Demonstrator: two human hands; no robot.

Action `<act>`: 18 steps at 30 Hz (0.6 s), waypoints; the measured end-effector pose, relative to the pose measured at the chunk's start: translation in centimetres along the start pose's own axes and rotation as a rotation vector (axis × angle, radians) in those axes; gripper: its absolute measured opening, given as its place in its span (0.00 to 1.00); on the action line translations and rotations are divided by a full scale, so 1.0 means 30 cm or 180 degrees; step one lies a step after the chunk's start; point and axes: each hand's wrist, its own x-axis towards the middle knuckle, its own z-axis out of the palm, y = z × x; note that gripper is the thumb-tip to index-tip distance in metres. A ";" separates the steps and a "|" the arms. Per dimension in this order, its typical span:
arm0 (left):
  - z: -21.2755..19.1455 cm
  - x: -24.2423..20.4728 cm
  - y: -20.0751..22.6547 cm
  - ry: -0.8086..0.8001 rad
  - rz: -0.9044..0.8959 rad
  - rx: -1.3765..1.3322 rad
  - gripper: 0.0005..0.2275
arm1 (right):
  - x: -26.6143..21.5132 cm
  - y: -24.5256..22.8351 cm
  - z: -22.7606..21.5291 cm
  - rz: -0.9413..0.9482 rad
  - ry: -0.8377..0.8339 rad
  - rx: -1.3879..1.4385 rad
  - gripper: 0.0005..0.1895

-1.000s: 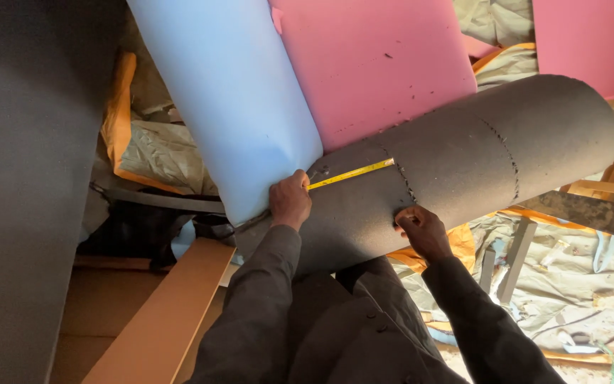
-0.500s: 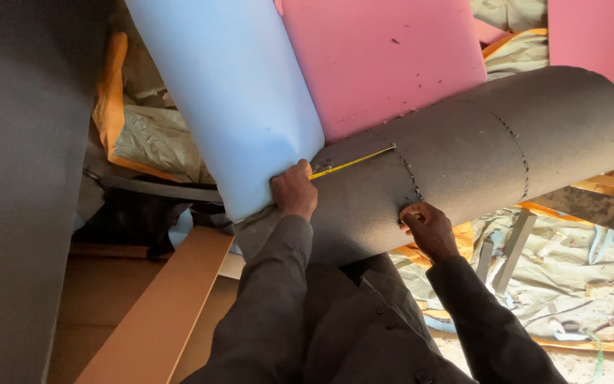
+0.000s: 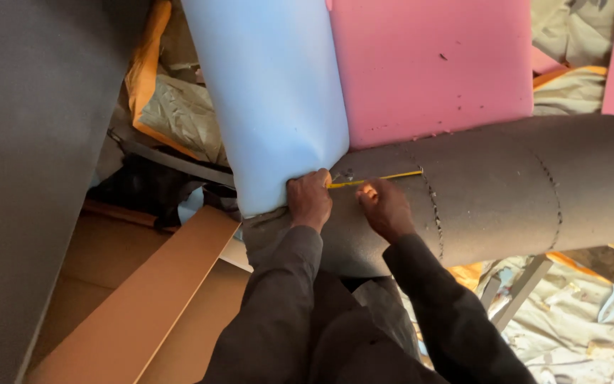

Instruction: Measuring foam pieces and wooden frames using a tape measure for upholstery work.

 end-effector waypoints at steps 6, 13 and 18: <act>-0.099 -0.019 0.031 0.0105 0.0055 -0.0226 0.06 | 0.077 0.047 0.051 -0.0838 0.0668 -0.0861 0.08; -0.093 -0.022 0.023 0.0272 0.0215 -0.0111 0.07 | 0.124 0.231 0.063 -0.1194 0.0898 -0.1412 0.10; -0.069 -0.029 0.011 0.0313 0.0253 -0.0164 0.06 | 0.151 0.282 0.096 -0.1401 0.1055 -0.1449 0.07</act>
